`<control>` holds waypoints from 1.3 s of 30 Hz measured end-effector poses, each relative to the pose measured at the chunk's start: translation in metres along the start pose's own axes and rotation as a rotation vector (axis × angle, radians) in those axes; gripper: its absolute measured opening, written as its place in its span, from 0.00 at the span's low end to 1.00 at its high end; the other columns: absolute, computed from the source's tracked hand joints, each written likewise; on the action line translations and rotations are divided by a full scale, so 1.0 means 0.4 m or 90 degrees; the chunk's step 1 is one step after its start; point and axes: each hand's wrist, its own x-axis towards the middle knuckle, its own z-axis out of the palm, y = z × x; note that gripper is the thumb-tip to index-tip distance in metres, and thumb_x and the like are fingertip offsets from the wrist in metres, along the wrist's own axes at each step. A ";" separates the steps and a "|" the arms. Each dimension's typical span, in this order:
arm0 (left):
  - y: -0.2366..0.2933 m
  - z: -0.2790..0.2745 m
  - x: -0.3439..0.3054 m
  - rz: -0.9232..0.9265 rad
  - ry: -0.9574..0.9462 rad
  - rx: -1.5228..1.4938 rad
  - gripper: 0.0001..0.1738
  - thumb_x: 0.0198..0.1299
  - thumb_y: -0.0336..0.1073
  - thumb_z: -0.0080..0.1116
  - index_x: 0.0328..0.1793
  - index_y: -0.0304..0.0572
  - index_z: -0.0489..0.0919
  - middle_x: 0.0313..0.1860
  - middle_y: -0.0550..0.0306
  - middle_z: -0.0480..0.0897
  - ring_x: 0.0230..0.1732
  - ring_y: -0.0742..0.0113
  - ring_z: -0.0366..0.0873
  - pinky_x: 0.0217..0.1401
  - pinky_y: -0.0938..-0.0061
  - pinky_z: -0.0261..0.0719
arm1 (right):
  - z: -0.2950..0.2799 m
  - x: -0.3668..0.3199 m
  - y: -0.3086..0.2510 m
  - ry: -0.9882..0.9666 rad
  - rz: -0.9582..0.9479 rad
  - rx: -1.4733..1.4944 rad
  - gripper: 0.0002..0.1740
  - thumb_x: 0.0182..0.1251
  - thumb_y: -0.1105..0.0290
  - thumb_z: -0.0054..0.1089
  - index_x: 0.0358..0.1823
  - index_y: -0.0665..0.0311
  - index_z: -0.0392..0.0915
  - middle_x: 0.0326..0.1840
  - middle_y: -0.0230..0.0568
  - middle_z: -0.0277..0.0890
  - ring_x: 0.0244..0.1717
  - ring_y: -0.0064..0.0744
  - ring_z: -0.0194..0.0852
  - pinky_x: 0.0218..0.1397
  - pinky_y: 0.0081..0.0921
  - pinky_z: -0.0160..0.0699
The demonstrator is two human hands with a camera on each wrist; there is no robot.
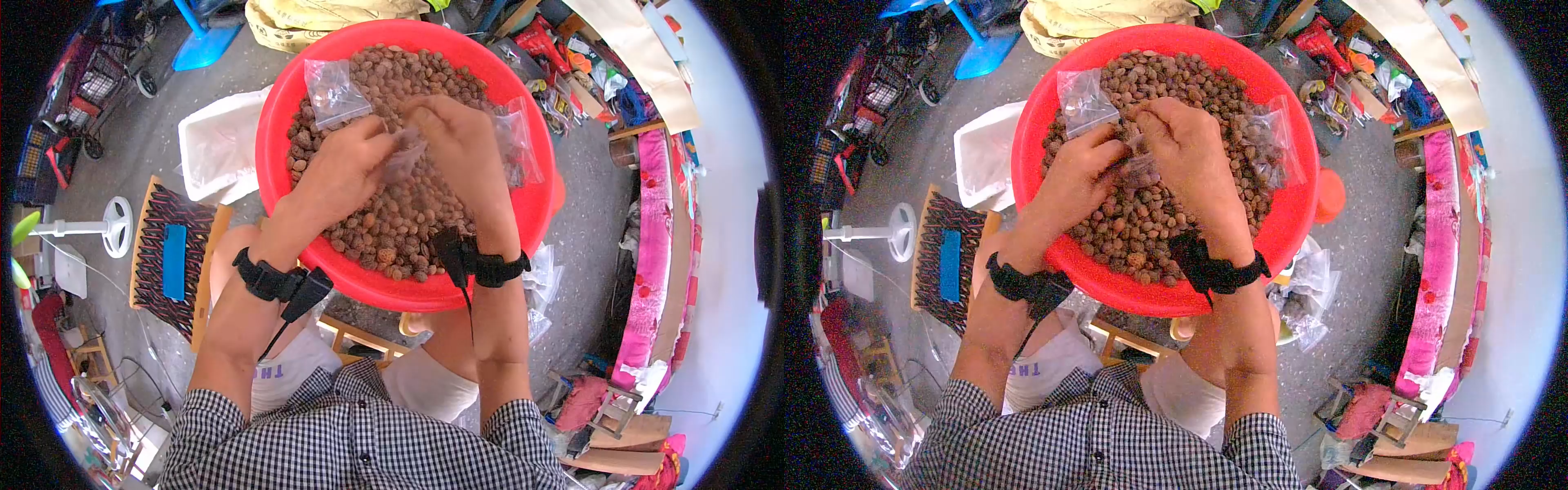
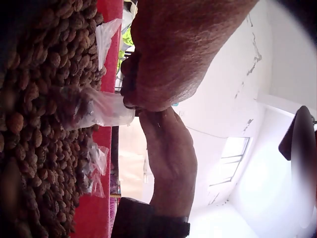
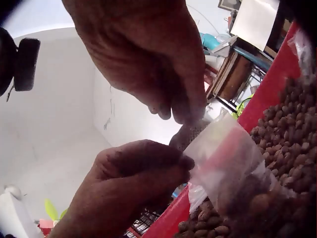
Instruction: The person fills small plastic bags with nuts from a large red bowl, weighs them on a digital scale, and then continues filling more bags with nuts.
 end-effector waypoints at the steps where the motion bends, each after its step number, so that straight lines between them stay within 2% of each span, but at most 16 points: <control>1: -0.004 -0.001 -0.001 0.001 -0.002 0.005 0.11 0.45 0.24 0.59 0.37 0.32 0.75 0.35 0.43 0.74 0.39 0.40 0.75 0.41 0.55 0.75 | 0.001 -0.001 0.001 0.001 0.007 0.015 0.10 0.66 0.72 0.54 0.41 0.72 0.79 0.31 0.51 0.80 0.34 0.42 0.81 0.40 0.30 0.76; 7: -0.005 -0.010 -0.002 0.007 0.003 -0.009 0.13 0.44 0.20 0.54 0.40 0.32 0.75 0.39 0.42 0.75 0.42 0.39 0.76 0.43 0.55 0.75 | -0.039 0.002 0.028 -0.012 -0.046 -0.037 0.09 0.60 0.72 0.59 0.40 0.68 0.81 0.36 0.49 0.80 0.40 0.42 0.80 0.45 0.32 0.76; 10: 0.000 -0.017 -0.003 -0.014 -0.017 -0.007 0.14 0.46 0.20 0.55 0.43 0.33 0.76 0.43 0.43 0.77 0.46 0.40 0.77 0.47 0.57 0.76 | -0.039 -0.010 0.050 -0.057 -0.248 -0.210 0.10 0.57 0.71 0.61 0.40 0.65 0.83 0.41 0.48 0.80 0.48 0.45 0.77 0.53 0.37 0.74; 13: 0.007 -0.021 0.002 0.006 -0.017 -0.033 0.14 0.47 0.20 0.55 0.43 0.33 0.75 0.42 0.42 0.76 0.46 0.40 0.76 0.47 0.58 0.76 | -0.026 -0.033 0.078 -0.130 -0.211 -0.233 0.10 0.55 0.71 0.60 0.39 0.62 0.83 0.45 0.48 0.79 0.54 0.49 0.73 0.59 0.42 0.70; 14: 0.009 -0.020 0.004 0.024 -0.009 -0.049 0.13 0.47 0.20 0.54 0.42 0.33 0.74 0.41 0.42 0.76 0.44 0.40 0.76 0.45 0.58 0.75 | -0.025 -0.027 0.085 -0.160 -0.250 -0.217 0.09 0.54 0.71 0.61 0.35 0.64 0.82 0.39 0.50 0.79 0.46 0.52 0.76 0.52 0.43 0.74; 17: 0.011 -0.012 -0.002 -0.012 0.056 -0.080 0.17 0.50 0.22 0.57 0.48 0.35 0.74 0.44 0.42 0.77 0.46 0.42 0.77 0.47 0.62 0.76 | -0.040 -0.050 0.072 -0.144 -0.077 -0.218 0.07 0.53 0.71 0.61 0.32 0.67 0.81 0.30 0.53 0.77 0.35 0.54 0.78 0.42 0.44 0.76; 18: 0.013 -0.011 -0.002 -0.079 0.080 -0.135 0.22 0.53 0.26 0.59 0.57 0.38 0.73 0.45 0.43 0.79 0.47 0.46 0.78 0.50 0.64 0.75 | -0.052 -0.059 0.051 -0.066 -0.153 -0.146 0.08 0.54 0.70 0.61 0.29 0.69 0.79 0.23 0.55 0.74 0.26 0.53 0.76 0.33 0.41 0.74; 21: 0.004 -0.014 -0.003 -0.146 0.136 -0.204 0.26 0.54 0.28 0.61 0.62 0.40 0.72 0.46 0.44 0.81 0.49 0.49 0.79 0.52 0.63 0.75 | -0.134 -0.096 0.012 0.020 -0.027 -0.158 0.09 0.55 0.69 0.63 0.29 0.70 0.79 0.22 0.52 0.74 0.24 0.43 0.75 0.30 0.36 0.71; 22: 0.009 -0.018 -0.003 -0.153 0.108 -0.173 0.26 0.55 0.27 0.60 0.63 0.40 0.72 0.48 0.45 0.81 0.50 0.53 0.79 0.54 0.65 0.74 | -0.169 -0.116 0.018 0.059 -0.022 -0.131 0.11 0.58 0.68 0.64 0.29 0.71 0.80 0.20 0.44 0.75 0.22 0.28 0.73 0.28 0.28 0.69; 25: 0.014 -0.024 -0.013 -0.134 0.033 -0.077 0.27 0.55 0.26 0.59 0.64 0.40 0.72 0.52 0.47 0.80 0.54 0.62 0.78 0.59 0.69 0.73 | -0.272 -0.184 -0.001 0.182 0.065 -0.166 0.11 0.61 0.67 0.64 0.31 0.71 0.82 0.18 0.36 0.76 0.22 0.19 0.71 0.26 0.24 0.68; 26: -0.002 -0.012 -0.026 -0.109 0.014 -0.044 0.26 0.55 0.27 0.60 0.63 0.39 0.73 0.52 0.47 0.80 0.54 0.62 0.78 0.59 0.69 0.74 | -0.303 -0.207 0.031 0.235 0.021 -0.110 0.11 0.62 0.67 0.63 0.32 0.71 0.82 0.18 0.32 0.76 0.22 0.16 0.70 0.25 0.21 0.68; 31: 0.045 0.013 -0.064 -0.035 -0.121 0.020 0.23 0.52 0.30 0.62 0.57 0.38 0.76 0.52 0.44 0.80 0.53 0.50 0.79 0.58 0.64 0.74 | -0.450 -0.343 0.081 0.347 0.141 -0.175 0.13 0.61 0.66 0.63 0.34 0.71 0.83 0.21 0.39 0.80 0.23 0.22 0.74 0.29 0.23 0.72; 32: 0.085 0.016 -0.072 -0.004 -0.112 -0.018 0.15 0.53 0.27 0.60 0.49 0.33 0.77 0.42 0.42 0.78 0.46 0.45 0.78 0.49 0.62 0.74 | -0.471 -0.368 0.100 0.366 0.156 -0.206 0.13 0.61 0.65 0.63 0.34 0.71 0.83 0.21 0.41 0.80 0.23 0.23 0.75 0.29 0.25 0.72; 35: 0.121 0.056 -0.112 0.053 -0.134 -0.016 0.13 0.54 0.27 0.60 0.45 0.32 0.78 0.41 0.43 0.77 0.43 0.45 0.78 0.47 0.61 0.75 | -0.494 -0.435 0.192 0.418 0.202 -0.212 0.14 0.59 0.63 0.63 0.35 0.69 0.84 0.22 0.48 0.80 0.24 0.30 0.79 0.31 0.30 0.74; 37: 0.167 0.066 -0.131 0.018 -0.180 -0.032 0.12 0.54 0.29 0.61 0.44 0.31 0.78 0.42 0.43 0.78 0.42 0.43 0.78 0.45 0.61 0.76 | -0.486 -0.476 0.232 0.443 0.242 -0.216 0.14 0.59 0.62 0.62 0.34 0.68 0.84 0.22 0.50 0.79 0.25 0.33 0.80 0.32 0.30 0.75; 39: 0.197 0.086 -0.158 -0.005 -0.201 -0.029 0.13 0.53 0.30 0.62 0.44 0.31 0.78 0.42 0.43 0.78 0.42 0.42 0.78 0.44 0.60 0.77 | -0.479 -0.521 0.342 0.437 0.270 -0.235 0.13 0.59 0.62 0.59 0.32 0.67 0.83 0.25 0.55 0.78 0.27 0.45 0.81 0.34 0.35 0.76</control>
